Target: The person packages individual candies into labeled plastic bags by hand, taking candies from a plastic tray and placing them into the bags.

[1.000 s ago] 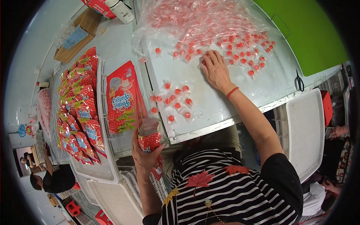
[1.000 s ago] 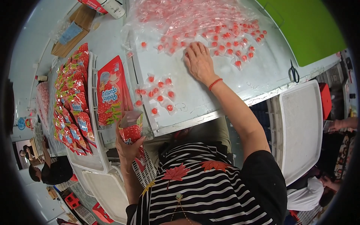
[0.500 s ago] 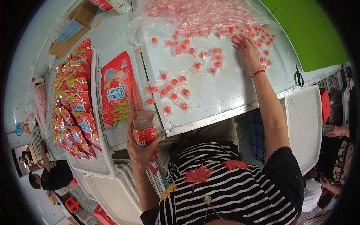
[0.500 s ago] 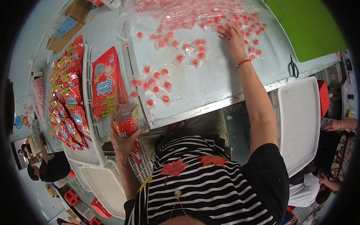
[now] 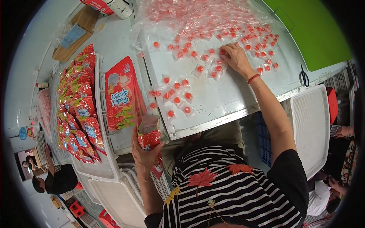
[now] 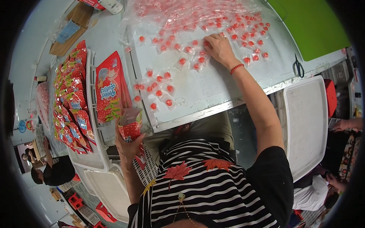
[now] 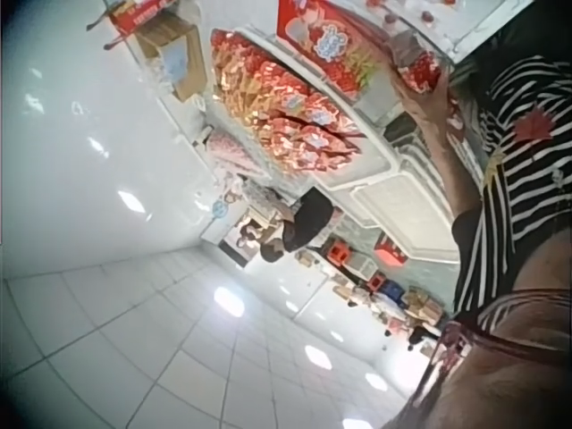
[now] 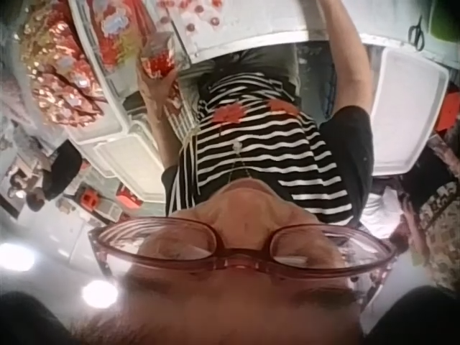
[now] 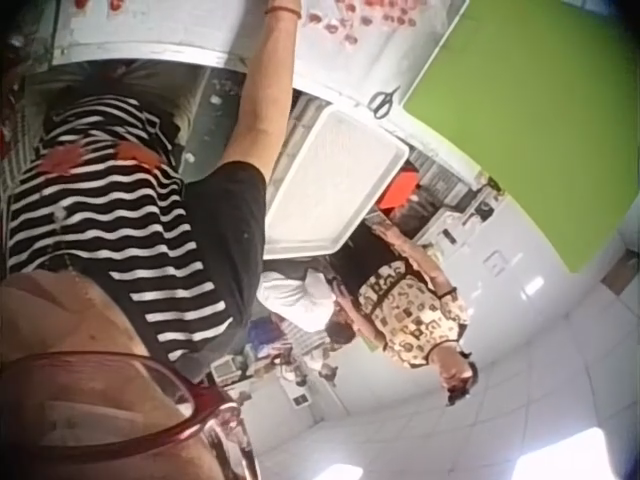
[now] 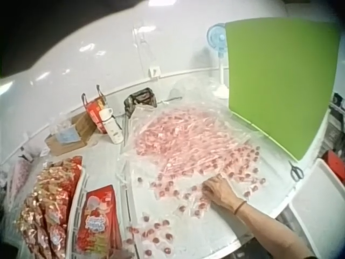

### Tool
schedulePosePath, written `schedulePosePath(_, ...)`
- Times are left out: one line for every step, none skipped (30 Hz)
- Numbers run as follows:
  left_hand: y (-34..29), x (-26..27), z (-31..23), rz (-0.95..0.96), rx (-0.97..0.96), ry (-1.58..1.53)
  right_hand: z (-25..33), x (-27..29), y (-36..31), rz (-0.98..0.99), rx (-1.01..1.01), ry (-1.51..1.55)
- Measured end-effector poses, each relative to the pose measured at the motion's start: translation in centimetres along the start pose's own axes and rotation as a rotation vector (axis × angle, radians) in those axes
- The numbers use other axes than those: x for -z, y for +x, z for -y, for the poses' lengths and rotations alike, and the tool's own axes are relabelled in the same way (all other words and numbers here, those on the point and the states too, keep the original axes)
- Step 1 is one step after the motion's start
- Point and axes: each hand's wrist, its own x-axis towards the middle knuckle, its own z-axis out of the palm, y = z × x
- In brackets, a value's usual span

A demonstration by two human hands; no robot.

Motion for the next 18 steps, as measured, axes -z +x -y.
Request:
schedulePosePath(-0.2, 0.0, 0.0, 0.01, 0.009, -0.001, 0.1, 0.0, 0.1, 0.0, 0.003, 0.004)
schedulePosePath(-0.2, -0.1, 0.1, 0.019, 0.02, -0.002, 0.2, 0.0, 0.3, 0.022, -0.045, -0.011)
schedulePosePath(-0.2, 0.0, 0.1, 0.015, 0.025, -0.001, 0.4, 0.0, 0.6, 0.044, -0.092, -0.026)
schedulePosePath(0.0, 0.0, 0.0, 0.011, 0.035, -0.015, 0.3, 0.4, 0.7, 0.047, -0.087, -0.023)
schedulePosePath(0.1, 0.0, 0.0, 0.005, 0.049, -0.027, 0.2, 0.9, 0.8, 0.094, -0.184, -0.091)
schedulePosePath(0.2, 0.1, -0.1, 0.003, 0.054, -0.029, -0.3, 1.6, 0.4, 0.139, -0.285, -0.165)
schedulePosePath(0.3, 0.1, -0.2, 0.005, 0.037, -0.02, -2.3, 1.6, -0.1, 0.087, -0.197, -0.213)
schedulePosePath(0.4, 0.1, -0.2, 0.011, 0.019, -0.013, -2.7, 1.9, -0.4, 0.093, -0.197, -0.214)
schedulePosePath(0.4, 0.1, -0.2, 0.015, 0.023, -0.016, -3.0, 2.1, -0.6, 0.027, -0.189, -0.241)
schedulePosePath(0.4, 0.2, -0.3, 0.011, 0.019, -0.013, -3.3, 2.3, -0.9, -0.039, -0.182, -0.269)
schedulePosePath(0.4, 0.2, -0.4, 0.01, 0.012, -0.011, -3.6, 2.4, -1.1, -0.027, -0.191, -0.301)
schedulePosePath(0.5, 0.2, -0.5, 0.018, 0.011, -0.015, -3.8, 2.5, -1.5, -0.023, -0.197, -0.308)
schedulePosePath(0.6, 0.2, -0.6, 0.015, 0.02, -0.033, -3.9, 2.5, -2.0, -0.061, -0.2, -0.385)
schedulePosePath(0.7, 0.3, -0.6, 0.006, 0.031, -0.047, -3.4, 2.5, -1.9, -0.1, -0.198, -0.456)
schedulePosePath(0.7, 0.3, -0.3, 0.009, 0.03, -0.047, -2.8, 2.6, -2.0, -0.099, -0.201, -0.457)
schedulePosePath(0.6, 0.2, -0.1, 0.001, 0.024, -0.051, -2.0, 2.8, -2.4, -0.124, -0.196, -0.36)
schedulePosePath(0.4, 0.4, 0.1, -0.016, 0.021, -0.051, -0.6, 3.1, -2.4, -0.151, -0.185, -0.256)
schedulePosePath(0.4, 0.2, 0.3, -0.014, 0.019, -0.052, 0.7, 3.4, -2.7, -0.14, -0.143, -0.118)
